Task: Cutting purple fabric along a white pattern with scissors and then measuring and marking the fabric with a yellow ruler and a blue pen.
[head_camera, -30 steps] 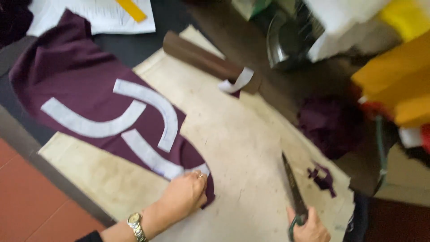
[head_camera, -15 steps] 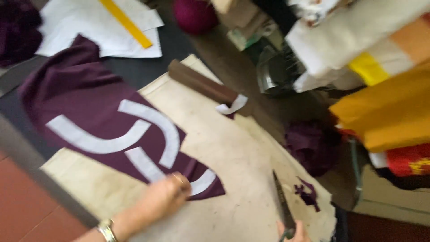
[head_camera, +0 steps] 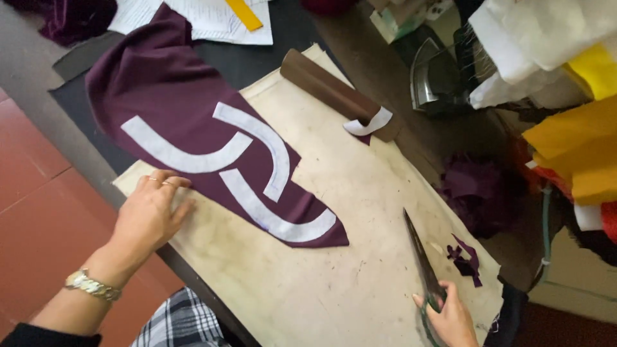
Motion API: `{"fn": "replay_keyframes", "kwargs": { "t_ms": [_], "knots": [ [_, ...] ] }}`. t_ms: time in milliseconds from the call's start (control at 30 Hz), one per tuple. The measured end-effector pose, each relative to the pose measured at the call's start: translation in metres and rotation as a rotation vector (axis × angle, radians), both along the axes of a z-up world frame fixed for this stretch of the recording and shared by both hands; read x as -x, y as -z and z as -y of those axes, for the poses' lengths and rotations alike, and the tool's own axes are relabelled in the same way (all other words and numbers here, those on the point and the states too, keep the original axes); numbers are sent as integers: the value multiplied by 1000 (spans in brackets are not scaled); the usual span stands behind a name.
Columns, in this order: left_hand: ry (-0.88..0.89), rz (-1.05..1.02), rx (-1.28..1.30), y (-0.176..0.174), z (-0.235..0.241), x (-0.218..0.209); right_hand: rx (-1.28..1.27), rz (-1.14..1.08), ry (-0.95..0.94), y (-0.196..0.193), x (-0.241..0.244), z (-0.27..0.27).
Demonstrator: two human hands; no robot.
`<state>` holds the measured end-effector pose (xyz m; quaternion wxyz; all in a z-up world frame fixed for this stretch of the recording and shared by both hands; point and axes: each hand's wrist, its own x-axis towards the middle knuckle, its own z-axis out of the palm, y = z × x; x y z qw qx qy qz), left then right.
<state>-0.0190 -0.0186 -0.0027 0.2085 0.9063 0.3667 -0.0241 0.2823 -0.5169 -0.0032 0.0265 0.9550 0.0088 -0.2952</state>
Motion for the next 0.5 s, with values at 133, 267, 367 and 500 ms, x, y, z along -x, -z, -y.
{"fn": "replay_keyframes", "kwargs": {
  "t_ms": [133, 267, 367, 500],
  "knots": [
    [47, -9, -176, 13, 17, 1, -191, -106, -57, -5, -5, -8],
    [38, 29, -249, 9, 23, 4, -109, -31, -278, -5, -14, -12],
    [33, -34, -296, 6, 19, 1, -462, 224, -235, -17, 4, -49],
    [163, -17, -492, 27, -2, 5, -675, 155, -224, -5, 34, -120]
  ]
}}
